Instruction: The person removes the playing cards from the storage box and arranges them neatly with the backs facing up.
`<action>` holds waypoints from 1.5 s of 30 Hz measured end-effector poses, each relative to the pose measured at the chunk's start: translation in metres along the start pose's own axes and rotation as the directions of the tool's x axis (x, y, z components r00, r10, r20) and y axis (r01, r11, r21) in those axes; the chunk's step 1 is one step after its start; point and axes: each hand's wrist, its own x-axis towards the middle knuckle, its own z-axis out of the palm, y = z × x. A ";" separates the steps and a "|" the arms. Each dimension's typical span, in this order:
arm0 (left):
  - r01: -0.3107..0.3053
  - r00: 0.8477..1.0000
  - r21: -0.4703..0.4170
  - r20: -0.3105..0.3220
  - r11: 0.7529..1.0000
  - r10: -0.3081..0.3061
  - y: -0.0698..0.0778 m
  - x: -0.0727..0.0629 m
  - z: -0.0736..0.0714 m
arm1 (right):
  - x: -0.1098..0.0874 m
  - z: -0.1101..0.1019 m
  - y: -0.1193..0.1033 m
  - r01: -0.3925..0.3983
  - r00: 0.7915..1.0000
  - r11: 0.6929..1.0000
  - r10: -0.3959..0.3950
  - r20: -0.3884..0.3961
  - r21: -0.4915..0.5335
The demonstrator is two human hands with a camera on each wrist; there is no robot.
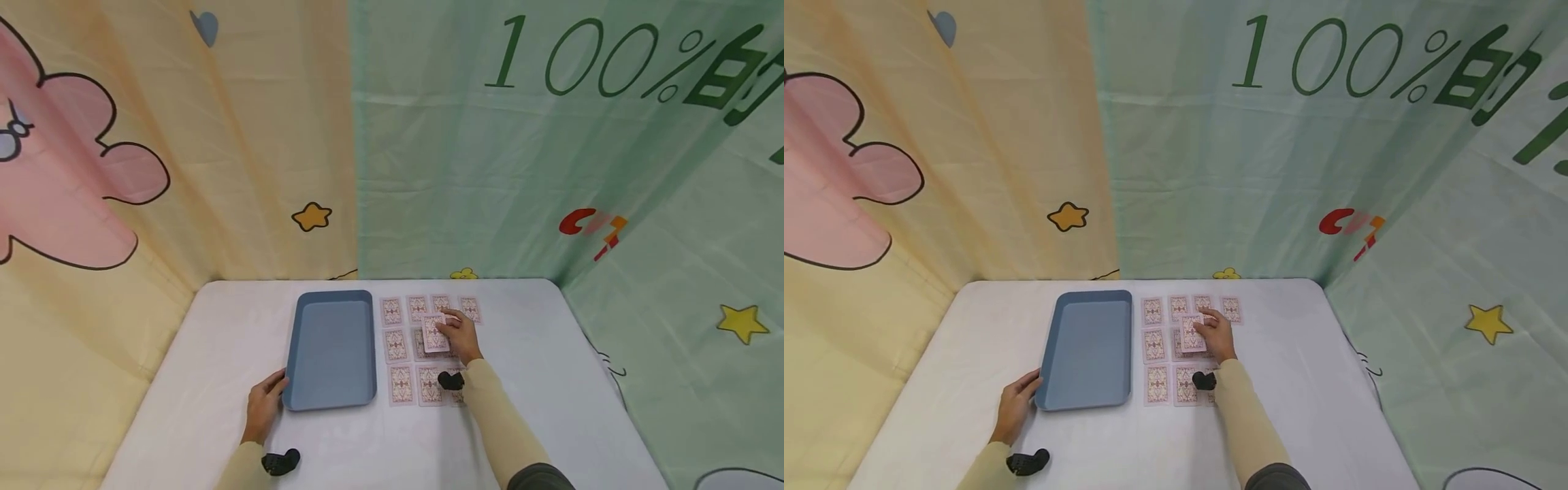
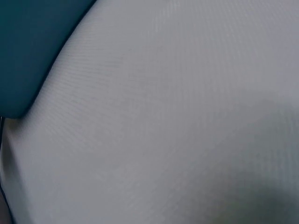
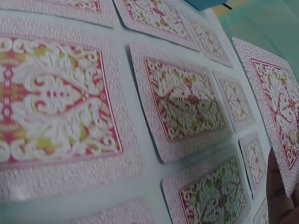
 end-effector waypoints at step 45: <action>-0.018 1.000 -0.016 -0.004 1.000 0.018 -0.004 0.001 0.000 | 0.005 -0.091 0.025 -0.244 0.968 0.809 0.170 -0.183 -0.535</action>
